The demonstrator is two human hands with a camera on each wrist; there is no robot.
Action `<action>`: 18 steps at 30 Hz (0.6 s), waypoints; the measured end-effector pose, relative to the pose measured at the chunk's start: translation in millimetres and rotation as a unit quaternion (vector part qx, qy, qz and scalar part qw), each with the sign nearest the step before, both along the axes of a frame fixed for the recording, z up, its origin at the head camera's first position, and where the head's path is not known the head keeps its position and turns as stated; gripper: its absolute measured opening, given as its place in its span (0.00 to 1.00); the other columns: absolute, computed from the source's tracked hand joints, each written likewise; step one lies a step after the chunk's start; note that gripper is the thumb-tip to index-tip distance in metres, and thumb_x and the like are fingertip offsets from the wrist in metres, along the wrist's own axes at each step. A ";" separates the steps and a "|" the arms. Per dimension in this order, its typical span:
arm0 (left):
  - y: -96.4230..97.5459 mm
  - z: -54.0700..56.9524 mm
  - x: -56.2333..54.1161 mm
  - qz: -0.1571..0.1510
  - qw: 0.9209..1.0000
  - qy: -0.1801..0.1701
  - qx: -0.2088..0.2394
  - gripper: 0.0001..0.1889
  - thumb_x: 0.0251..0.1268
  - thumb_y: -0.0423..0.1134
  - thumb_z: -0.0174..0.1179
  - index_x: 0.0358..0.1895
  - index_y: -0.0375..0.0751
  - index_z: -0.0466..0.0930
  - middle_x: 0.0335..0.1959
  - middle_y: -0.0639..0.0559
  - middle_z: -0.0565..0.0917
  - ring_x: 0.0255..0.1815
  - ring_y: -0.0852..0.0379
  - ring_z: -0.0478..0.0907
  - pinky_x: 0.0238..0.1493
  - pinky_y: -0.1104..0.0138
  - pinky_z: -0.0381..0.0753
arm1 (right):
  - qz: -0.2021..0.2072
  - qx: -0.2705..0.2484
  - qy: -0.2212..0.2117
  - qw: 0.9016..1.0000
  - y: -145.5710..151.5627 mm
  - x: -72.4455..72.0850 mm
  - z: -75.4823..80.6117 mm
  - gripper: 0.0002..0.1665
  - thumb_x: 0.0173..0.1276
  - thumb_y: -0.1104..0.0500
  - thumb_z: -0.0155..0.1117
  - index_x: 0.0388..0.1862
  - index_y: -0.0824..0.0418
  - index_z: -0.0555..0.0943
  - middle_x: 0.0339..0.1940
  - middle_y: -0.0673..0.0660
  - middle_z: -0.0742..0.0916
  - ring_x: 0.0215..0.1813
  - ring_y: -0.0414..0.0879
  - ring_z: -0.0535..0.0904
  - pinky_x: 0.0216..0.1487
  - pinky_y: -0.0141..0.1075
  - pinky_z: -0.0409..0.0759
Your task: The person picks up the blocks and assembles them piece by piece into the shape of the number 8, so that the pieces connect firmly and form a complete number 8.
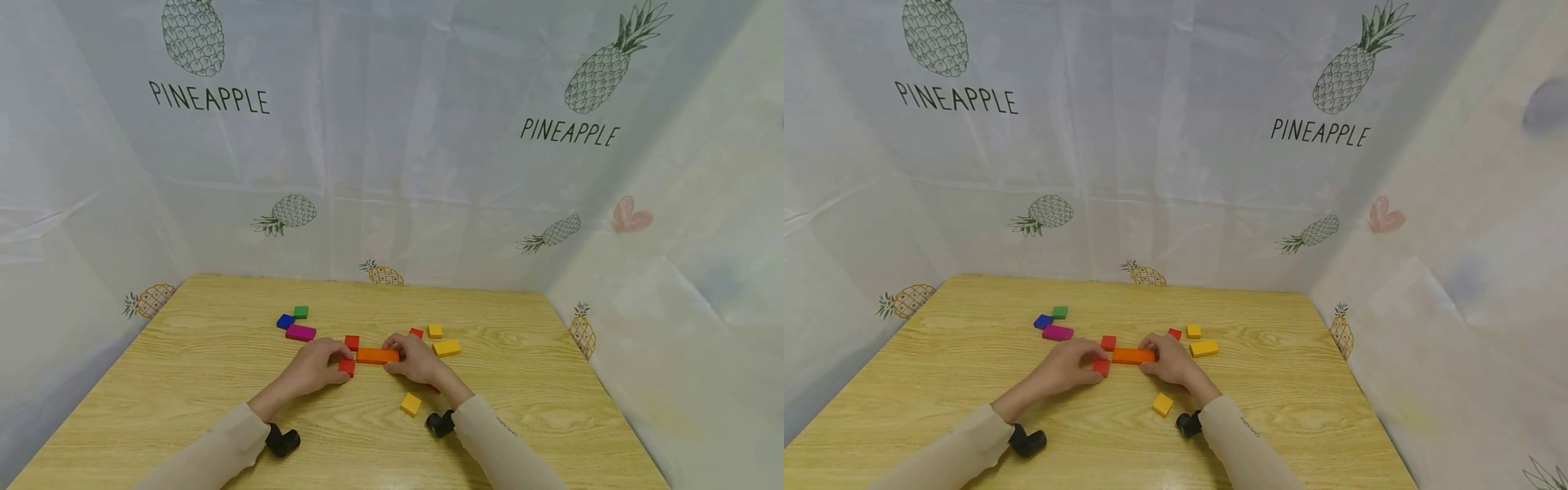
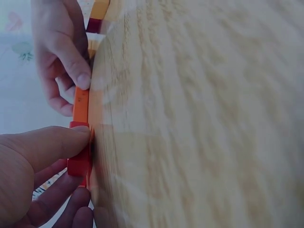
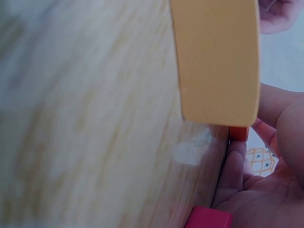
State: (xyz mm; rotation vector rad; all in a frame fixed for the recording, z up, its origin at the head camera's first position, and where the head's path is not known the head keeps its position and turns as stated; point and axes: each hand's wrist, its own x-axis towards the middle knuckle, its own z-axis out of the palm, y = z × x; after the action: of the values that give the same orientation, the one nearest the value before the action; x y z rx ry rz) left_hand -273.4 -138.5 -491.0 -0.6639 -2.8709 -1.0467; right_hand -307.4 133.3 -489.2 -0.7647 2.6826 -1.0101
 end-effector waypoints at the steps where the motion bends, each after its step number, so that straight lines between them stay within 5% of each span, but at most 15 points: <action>1: 0.6 -0.3 -0.3 0.000 1.000 0.000 0.000 0.13 0.57 0.38 0.80 0.44 0.49 0.89 0.39 0.58 0.85 0.39 0.57 0.76 0.45 0.62 0.78 | 0.000 0.000 0.001 1.000 0.1 0.0 0.1 0.15 0.73 0.60 0.74 0.56 0.57 0.82 0.52 0.59 0.85 0.42 0.45 0.76 0.48 0.42 0.78; 18: 2.7 2.5 1.6 0.003 1.000 -0.006 0.007 0.13 0.57 0.36 0.80 0.45 0.47 0.89 0.39 0.58 0.84 0.38 0.57 0.74 0.44 0.63 0.76 | 0.003 0.000 0.004 1.000 -0.7 1.2 1.9 0.16 0.73 0.60 0.74 0.55 0.58 0.82 0.52 0.59 0.85 0.43 0.45 0.76 0.48 0.41 0.78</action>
State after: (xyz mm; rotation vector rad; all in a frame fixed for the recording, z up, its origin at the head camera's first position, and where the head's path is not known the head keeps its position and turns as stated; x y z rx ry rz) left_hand -271.8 -135.8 -488.5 -0.6496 -2.8699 -1.0735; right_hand -306.1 132.6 -487.3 -0.7771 2.6858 -1.0070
